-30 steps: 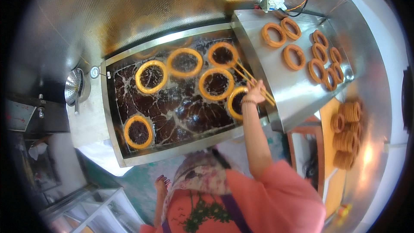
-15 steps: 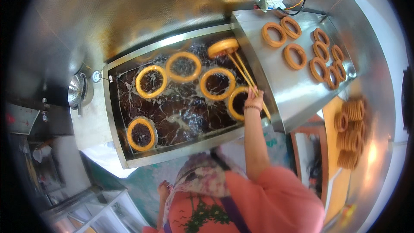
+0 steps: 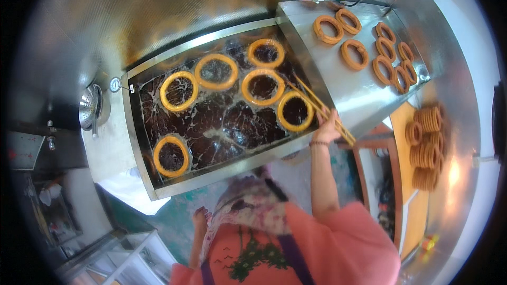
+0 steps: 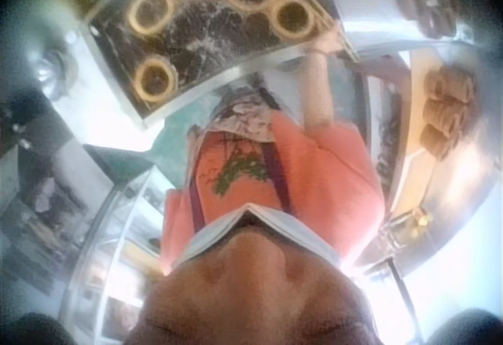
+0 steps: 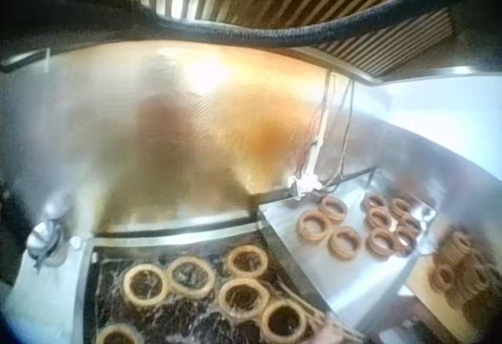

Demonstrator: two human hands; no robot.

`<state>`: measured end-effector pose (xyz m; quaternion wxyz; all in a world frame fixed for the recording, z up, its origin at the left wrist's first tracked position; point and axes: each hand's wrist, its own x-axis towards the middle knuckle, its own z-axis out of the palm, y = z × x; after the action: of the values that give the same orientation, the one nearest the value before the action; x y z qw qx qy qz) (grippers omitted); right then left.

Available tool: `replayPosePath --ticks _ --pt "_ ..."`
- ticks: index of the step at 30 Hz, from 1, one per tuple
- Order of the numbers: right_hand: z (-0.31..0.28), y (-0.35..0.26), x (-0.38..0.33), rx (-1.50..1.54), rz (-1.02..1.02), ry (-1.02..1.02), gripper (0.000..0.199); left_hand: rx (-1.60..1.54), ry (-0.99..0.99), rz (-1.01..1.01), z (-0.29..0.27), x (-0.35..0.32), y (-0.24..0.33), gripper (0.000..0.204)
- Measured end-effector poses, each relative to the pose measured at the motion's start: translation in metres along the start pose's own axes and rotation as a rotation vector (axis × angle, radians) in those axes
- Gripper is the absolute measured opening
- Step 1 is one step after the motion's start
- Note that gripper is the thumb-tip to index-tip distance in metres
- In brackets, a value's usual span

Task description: The person fries circular dough rings in a vat of hot oil, flipping them with wooden sticks and transferring the cooked dough to a metal tray before stacking them by hand.

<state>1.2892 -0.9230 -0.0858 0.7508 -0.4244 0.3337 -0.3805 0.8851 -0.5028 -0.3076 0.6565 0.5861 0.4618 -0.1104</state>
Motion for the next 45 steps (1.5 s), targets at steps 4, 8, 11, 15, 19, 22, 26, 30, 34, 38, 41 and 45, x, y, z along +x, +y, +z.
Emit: replayPosePath --ticks 4,8,11,15,19,22,26,30,34,38,41,45 --pt "-0.018 -0.002 -0.017 -0.068 0.058 -0.061 0.02 0.032 -0.075 0.096 -0.004 0.008 -0.014 0.037" --pt "-0.003 0.044 -0.02 -0.027 0.205 -0.028 0.021 0.027 -0.015 -0.004 0.01 0.009 0.01 0.037" --pt "0.005 0.078 -0.009 0.029 0.308 0.014 0.021 -0.016 -0.001 -0.045 0.01 0.01 0.02 0.036" --pt "0.003 0.084 -0.003 0.098 0.493 0.046 0.026 0.079 0.051 -0.022 0.003 -0.003 0.021 0.034" --pt "-0.021 0.073 0.005 0.14 0.497 -0.015 0.031 0.229 0.009 0.032 -0.019 -0.005 0.003 0.032" --pt "-0.043 0.043 0.003 0.176 0.534 -0.041 0.022 0.257 0.017 0.07 -0.02 0.006 -0.015 0.032" --pt "-0.063 0.022 -0.003 0.114 0.455 0.044 0.021 0.112 0.025 0.131 -0.006 0.017 -0.009 0.033" --pt "-0.07 0.02 -0.009 0.002 0.337 0.069 0.021 -0.06 0.045 -0.19 0.028 0.018 0.049 0.033" --pt "-0.067 0.01 -0.015 -0.065 0.192 -0.004 0.02 -0.019 -0.011 -0.11 0.032 0.018 0.057 0.033" --pt "-0.092 -0.037 -0.023 -0.135 0.035 -0.035 0.018 0.117 -0.081 0.016 0.024 0.02 0.049 0.033" --pt "-0.114 -0.069 -0.03 -0.172 -0.033 -0.019 0.02 0.036 0.032 -0.182 0.027 0.025 0.047 0.032" --pt "-0.124 -0.061 -0.02 -0.185 -0.032 0.05 0.021 0.14 -0.084 0.058 0.017 0.032 0.033 0.032"
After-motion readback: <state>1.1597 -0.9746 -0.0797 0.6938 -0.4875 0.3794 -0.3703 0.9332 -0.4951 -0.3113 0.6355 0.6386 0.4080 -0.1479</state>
